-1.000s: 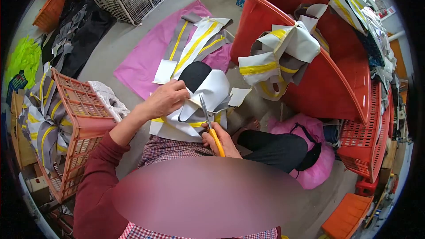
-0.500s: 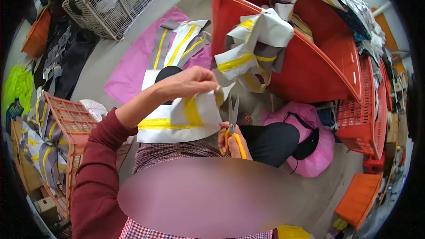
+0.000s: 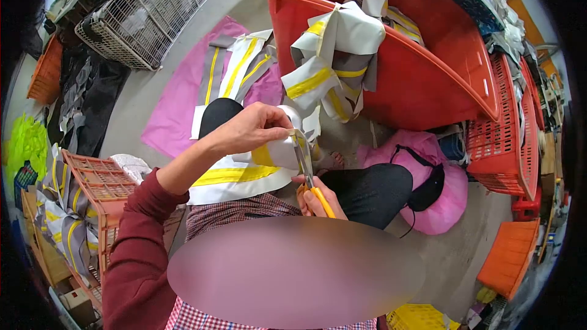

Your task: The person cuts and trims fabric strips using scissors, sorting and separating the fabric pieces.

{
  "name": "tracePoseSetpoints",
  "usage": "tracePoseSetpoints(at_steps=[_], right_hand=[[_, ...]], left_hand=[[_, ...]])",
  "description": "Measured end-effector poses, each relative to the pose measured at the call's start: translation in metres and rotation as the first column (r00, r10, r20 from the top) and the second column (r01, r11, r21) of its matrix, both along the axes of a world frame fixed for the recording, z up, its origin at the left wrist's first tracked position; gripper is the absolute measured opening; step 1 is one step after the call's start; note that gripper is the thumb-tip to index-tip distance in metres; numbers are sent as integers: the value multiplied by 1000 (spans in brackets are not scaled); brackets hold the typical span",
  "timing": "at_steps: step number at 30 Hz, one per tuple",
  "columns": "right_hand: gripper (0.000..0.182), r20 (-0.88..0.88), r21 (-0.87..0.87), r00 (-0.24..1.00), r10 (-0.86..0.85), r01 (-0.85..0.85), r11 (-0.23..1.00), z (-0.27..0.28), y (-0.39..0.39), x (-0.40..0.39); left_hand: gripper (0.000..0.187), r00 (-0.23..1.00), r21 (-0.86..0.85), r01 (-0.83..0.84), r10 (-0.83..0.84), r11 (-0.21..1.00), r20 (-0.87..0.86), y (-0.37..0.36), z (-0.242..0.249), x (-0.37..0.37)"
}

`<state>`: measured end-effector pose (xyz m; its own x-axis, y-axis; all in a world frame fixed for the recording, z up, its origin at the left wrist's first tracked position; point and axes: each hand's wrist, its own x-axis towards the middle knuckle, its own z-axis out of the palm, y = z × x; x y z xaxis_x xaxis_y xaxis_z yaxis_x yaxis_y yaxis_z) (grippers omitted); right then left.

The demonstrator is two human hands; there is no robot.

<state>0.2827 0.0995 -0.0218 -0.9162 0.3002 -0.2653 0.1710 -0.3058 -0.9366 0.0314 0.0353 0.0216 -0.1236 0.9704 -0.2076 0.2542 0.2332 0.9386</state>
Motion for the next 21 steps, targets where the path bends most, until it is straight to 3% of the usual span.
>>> tracePoseSetpoints(at_steps=[13,21], right_hand=[[38,2,-97,999,-36,36,995,-5,-4,-7],[34,14,0,994,-109,109,994,-4,-7,-9]], left_hand=[[13,972,66,-64,48,996,232,-5,-5,8],[15,959,75,-96,72,993,276,-7,-4,9]])
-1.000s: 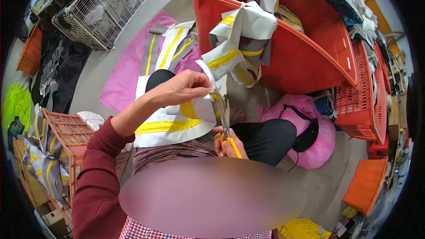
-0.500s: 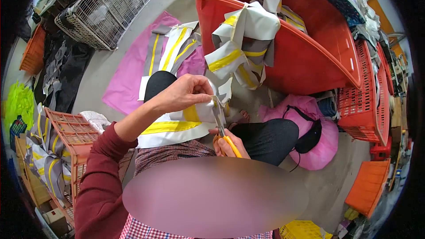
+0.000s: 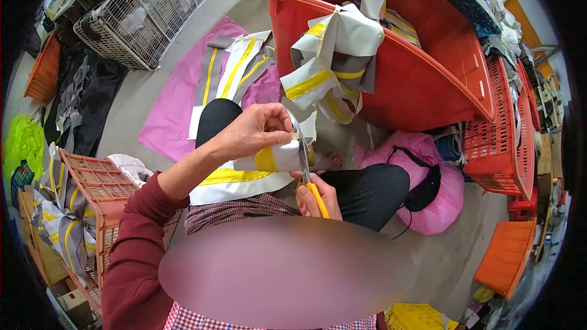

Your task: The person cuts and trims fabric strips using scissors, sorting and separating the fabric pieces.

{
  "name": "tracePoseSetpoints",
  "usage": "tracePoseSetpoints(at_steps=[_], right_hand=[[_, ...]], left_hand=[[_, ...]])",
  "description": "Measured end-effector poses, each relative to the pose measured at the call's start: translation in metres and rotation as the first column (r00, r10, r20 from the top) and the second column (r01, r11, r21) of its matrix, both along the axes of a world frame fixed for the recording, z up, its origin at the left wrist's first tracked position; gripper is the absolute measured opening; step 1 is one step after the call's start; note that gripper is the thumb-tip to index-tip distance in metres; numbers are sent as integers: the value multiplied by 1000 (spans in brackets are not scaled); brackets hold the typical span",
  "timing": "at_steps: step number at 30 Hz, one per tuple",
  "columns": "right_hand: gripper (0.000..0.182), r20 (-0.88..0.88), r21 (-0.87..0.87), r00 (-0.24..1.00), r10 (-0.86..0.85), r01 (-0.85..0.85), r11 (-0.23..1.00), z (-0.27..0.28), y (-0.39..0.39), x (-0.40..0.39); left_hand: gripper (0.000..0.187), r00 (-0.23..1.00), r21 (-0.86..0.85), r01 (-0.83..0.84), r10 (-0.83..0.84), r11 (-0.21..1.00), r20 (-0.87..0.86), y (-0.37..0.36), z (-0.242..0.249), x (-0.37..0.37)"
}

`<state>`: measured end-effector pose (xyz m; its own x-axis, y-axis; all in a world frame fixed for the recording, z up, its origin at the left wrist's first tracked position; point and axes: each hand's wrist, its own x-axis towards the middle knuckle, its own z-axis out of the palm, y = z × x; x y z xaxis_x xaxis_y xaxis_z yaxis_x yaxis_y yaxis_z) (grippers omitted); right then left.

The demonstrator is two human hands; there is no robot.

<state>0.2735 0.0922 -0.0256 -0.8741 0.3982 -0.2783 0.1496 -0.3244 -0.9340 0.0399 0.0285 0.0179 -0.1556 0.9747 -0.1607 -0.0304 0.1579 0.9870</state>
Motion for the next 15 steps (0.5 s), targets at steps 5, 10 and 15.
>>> tracePoseSetpoints(at_steps=[5,10,15], right_hand=[[33,29,30,999,-24,23,999,4,-1,1],[30,54,5,995,-79,79,997,-1,1,8],[47,-235,255,906,-352,407,877,-5,9,-1]], left_hand=[[16,999,12,-12,11,1000,45,3,-1,3],[12,1000,54,24,-25,998,13,5,-10,4],[15,735,236,6,156,972,-660,3,0,27]])
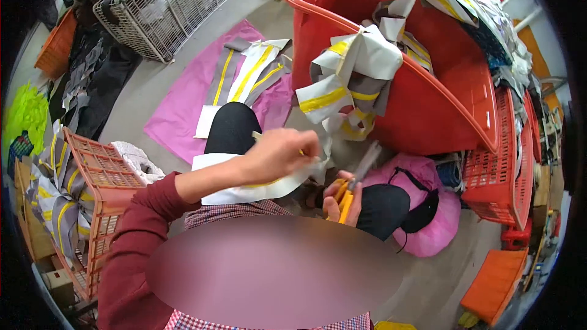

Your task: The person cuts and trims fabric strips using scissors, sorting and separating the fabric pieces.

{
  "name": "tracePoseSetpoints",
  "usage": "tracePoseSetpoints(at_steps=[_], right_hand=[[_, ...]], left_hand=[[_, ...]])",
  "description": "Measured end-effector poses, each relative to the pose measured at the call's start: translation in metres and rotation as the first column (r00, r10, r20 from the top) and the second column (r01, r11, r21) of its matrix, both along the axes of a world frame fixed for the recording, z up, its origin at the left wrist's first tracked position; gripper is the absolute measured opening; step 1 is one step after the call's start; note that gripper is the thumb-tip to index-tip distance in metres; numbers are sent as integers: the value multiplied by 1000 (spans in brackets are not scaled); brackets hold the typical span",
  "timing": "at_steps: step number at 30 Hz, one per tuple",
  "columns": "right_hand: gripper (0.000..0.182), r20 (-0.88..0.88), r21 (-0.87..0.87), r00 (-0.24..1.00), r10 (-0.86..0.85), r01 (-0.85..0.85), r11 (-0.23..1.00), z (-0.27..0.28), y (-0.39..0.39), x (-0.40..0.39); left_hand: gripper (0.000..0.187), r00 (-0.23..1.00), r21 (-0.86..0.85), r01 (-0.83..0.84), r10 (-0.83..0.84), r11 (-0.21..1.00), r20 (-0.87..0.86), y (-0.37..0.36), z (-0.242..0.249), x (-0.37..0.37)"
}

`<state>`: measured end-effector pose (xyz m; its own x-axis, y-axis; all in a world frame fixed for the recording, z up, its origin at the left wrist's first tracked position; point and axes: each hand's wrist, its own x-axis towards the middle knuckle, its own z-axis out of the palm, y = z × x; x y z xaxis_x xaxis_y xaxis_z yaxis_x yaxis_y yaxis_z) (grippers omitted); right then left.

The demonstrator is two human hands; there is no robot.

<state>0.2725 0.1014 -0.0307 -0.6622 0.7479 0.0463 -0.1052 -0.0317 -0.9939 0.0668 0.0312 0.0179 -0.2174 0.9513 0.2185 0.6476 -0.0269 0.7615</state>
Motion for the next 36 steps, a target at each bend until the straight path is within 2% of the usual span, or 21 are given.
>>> tracePoseSetpoints(at_steps=[3,6,7,8,9,10,12,13,14,16,17,18,19,20,22,23,26,30,32,34,36], right_hand=[[52,93,187,995,-39,21,982,14,0,-11],[54,2,23,999,33,-33,999,14,1,-15],[54,4,38,1000,-15,15,999,29,3,-15],[53,5,51,998,-64,64,997,38,7,-16],[55,-88,13,994,-63,65,998,38,14,-12],[58,-80,-118,991,-109,99,988,39,17,-7],[66,-185,-223,962,-203,160,962,42,21,-9],[70,-188,-190,963,-195,159,969,41,26,-10],[72,-190,-231,960,-205,160,960,42,28,-12],[69,-170,-189,975,-142,109,976,41,36,-17],[69,-170,-190,977,-130,97,977,39,35,-21],[66,-219,-234,965,-143,91,968,36,33,-26],[63,-266,-278,950,-162,85,957,32,34,-30],[54,-288,-255,957,-38,-38,966,15,45,-24],[48,-367,-321,930,31,-157,934,1,47,-30],[46,-358,-347,933,34,-167,923,-5,46,-32],[45,-270,-405,963,24,-136,904,-29,43,-37],[47,-192,-459,980,40,-126,880,-43,40,-42],[46,-166,-467,986,25,-101,878,-43,39,-43],[45,-111,-476,994,0,-54,878,-44,41,-43],[44,-82,-470,996,-15,-25,882,-49,43,-41]], left_hand=[[15,986,45,164,-164,985,-5,9,22,26],[26,979,62,204,-204,977,-10,13,25,22],[39,999,310,38,-38,950,-3,15,23,14],[52,992,532,-125,121,837,42,17,19,8],[75,984,425,-141,79,894,161,11,9,-1],[75,983,426,-147,85,893,161,8,-2,-2],[79,819,177,135,-210,975,534,-1,-27,7],[78,666,48,387,-315,921,676,-7,-33,12],[70,660,-31,472,-330,881,675,-16,-35,19],[60,579,65,396,-304,916,756,-27,-40,23],[48,584,-38,288,-144,957,799,-35,-45,15],[38,750,-157,215,-59,964,659,-43,-20,-10],[29,772,-125,132,-23,983,635,-51,-12,-32],[25,779,-95,-4,63,995,624,-64,-5,-54],[25,709,38,-331,222,943,670,-87,-4,-94],[24,702,-75,-342,307,937,643,-110,9,-125],[25,595,128,-620,356,774,721,-137,8,-181],[29,480,-64,-709,547,702,686,-151,-26,-238],[30,476,-101,-698,565,709,674,-141,-76,-279],[35,539,-211,-658,648,723,537,-121,-120,-322],[34,554,-340,-712,789,614,264,-78,-151,-368]])
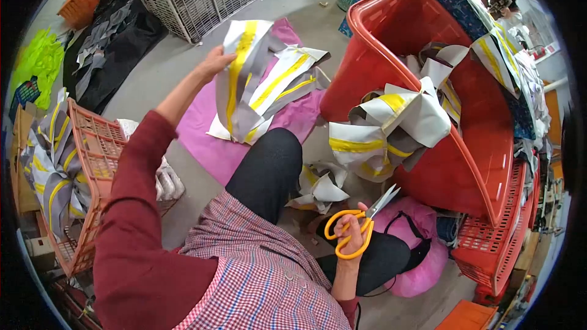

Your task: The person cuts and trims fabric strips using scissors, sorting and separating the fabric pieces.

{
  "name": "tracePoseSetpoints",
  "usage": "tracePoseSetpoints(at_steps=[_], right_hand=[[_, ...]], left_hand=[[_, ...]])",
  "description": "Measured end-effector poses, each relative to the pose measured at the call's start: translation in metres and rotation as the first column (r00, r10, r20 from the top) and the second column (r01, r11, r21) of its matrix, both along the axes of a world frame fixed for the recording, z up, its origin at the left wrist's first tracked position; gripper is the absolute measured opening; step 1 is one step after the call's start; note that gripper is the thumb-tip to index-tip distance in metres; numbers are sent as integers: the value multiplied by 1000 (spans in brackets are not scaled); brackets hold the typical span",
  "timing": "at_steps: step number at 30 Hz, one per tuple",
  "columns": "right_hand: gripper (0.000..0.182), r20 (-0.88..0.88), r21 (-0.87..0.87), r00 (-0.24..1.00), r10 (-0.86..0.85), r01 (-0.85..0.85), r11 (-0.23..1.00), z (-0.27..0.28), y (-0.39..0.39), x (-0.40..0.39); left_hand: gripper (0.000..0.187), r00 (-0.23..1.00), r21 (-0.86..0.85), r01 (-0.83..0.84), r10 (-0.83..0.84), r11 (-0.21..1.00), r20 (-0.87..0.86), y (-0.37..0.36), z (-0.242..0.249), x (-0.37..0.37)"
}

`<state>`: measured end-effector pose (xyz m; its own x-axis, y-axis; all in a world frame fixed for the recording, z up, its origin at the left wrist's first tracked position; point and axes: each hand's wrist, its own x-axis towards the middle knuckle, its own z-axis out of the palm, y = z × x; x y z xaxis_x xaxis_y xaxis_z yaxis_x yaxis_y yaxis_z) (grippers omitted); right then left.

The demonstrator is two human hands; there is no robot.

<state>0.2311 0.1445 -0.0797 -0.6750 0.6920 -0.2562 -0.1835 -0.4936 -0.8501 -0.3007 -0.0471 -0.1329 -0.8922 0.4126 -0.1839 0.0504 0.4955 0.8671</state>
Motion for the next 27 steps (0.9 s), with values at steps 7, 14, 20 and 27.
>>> tracePoseSetpoints(at_steps=[7,14,20,27], right_hand=[[41,85,33,991,-101,98,995,3,2,-6],[58,24,275,996,-90,80,958,-6,6,1],[55,-107,-10,986,-124,124,992,-1,9,15],[46,-235,-121,967,-98,71,990,-5,16,33]], left_hand=[[43,929,-420,102,-237,902,-284,168,15,-31],[31,103,-582,812,-992,42,72,197,-9,169],[15,-441,-666,681,-897,-305,-40,208,-196,291],[22,755,-457,598,-654,659,45,166,-347,398]])
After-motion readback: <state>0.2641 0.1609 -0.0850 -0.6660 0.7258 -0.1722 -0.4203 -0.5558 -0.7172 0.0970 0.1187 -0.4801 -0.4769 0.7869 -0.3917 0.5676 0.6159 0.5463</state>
